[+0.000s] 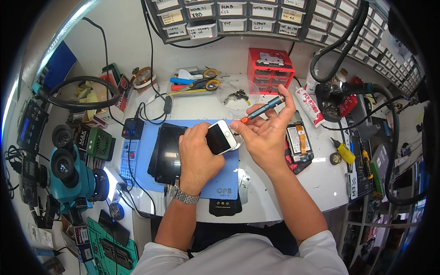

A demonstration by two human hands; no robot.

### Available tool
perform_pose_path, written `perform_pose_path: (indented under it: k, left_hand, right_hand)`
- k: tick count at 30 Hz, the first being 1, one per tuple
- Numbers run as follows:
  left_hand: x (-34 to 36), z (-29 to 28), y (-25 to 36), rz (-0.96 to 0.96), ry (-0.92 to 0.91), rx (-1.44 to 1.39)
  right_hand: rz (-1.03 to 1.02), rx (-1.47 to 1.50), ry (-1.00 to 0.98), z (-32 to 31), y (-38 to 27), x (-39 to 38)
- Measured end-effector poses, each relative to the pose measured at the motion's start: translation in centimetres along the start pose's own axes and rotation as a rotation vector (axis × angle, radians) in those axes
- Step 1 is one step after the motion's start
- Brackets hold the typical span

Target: The person disassembles a white smartphone using a screwdriver and a prying tool, then uses a heat gun on the device. They wipe the phone with a cloth and continue to remove internal components, including the battery, while working at a cluttered electronics repair bench.

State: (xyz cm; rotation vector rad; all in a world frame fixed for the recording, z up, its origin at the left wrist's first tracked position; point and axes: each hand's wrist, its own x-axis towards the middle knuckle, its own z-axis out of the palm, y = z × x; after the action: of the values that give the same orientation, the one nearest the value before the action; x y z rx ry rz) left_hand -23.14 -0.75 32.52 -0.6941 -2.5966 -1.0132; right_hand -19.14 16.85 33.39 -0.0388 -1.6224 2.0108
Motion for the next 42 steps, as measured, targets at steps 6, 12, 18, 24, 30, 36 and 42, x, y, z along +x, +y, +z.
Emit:
perform_pose_path:
  k: [6,12,18,24,30,36,42]
  left_hand:
    - [0.0,0.0,-0.5,0.01,0.024,0.022]
    - [-0.1,-0.5,-0.7,0.006,0.053,0.072]
    - [-0.1,0.0,-0.9,-0.012,0.133,0.037]
    - [0.2,-0.1,-0.8,-0.013,0.164,-0.012]
    - [0.3,-0.1,-0.5,0.002,0.172,-0.058]
    - [0.2,0.1,-0.5,0.032,0.172,-0.092]
    - [0.3,0.1,-0.4,0.045,0.166,-0.084]
  right_hand:
    - [0.059,0.111,0.04,0.1,0.1,0.2]
    - [0.113,-0.219,-0.031,-0.5,1.2,0.1]
    - [0.148,-0.536,-0.146,-0.2,2.0,-0.3]
    - [-0.044,-0.532,-0.128,-0.6,2.2,0.0]
    - [-0.291,0.053,-0.039,0.9,-0.7,-0.8]
    - [-0.264,0.071,-0.012,1.0,-1.0,-1.1]
    - [-0.273,0.097,0.0,1.1,-0.8,-1.0]
